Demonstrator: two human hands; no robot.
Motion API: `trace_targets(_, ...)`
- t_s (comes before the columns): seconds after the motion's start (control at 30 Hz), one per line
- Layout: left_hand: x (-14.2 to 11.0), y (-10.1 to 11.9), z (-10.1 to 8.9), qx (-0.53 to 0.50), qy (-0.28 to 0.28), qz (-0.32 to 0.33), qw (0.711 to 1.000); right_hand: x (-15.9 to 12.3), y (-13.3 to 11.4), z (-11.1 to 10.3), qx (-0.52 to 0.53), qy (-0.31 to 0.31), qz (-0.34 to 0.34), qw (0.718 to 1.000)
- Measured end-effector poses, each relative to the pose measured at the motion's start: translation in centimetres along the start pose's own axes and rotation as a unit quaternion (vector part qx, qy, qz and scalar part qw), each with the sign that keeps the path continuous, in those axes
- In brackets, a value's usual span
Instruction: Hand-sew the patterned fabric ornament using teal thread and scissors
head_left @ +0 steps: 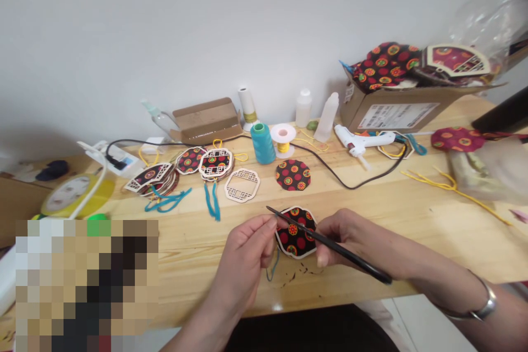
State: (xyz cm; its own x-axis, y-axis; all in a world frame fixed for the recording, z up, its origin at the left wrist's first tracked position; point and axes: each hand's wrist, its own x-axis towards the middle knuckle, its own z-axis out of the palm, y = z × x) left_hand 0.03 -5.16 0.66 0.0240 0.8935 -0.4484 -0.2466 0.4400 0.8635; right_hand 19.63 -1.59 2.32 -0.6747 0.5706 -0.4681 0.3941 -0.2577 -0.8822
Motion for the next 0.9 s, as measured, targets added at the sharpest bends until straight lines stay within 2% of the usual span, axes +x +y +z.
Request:
trace_targets(0.27,0.0,-0.3,0.0,0.005,-0.004,0.006,1.0,0.0,1.0,0.1,-0.023,0.029,-0.003,0.999)
trace_targets(0.43,0.3,-0.2,-0.3,-0.015,0.013,0.002,1.0,-2.2,1.2,-0.3,-0.12,0.045,0.015,0.992)
trace_targets(0.6,0.7,0.0,-0.7,-0.048,0.028,0.004,0.998,-5.5,1.8,-1.1,-0.292,0.079,0.058,0.951)
trace_targets(0.8,0.8,0.0,-0.4,-0.052,0.03,0.004,0.998,-8.6,4.0,-2.1,-0.432,0.166,0.123,0.878)
trace_targets(0.9,0.7,0.0,-0.2,-0.05,0.026,0.006,0.998,-9.3,4.5,-1.9,-0.426,0.152,0.12,0.884)
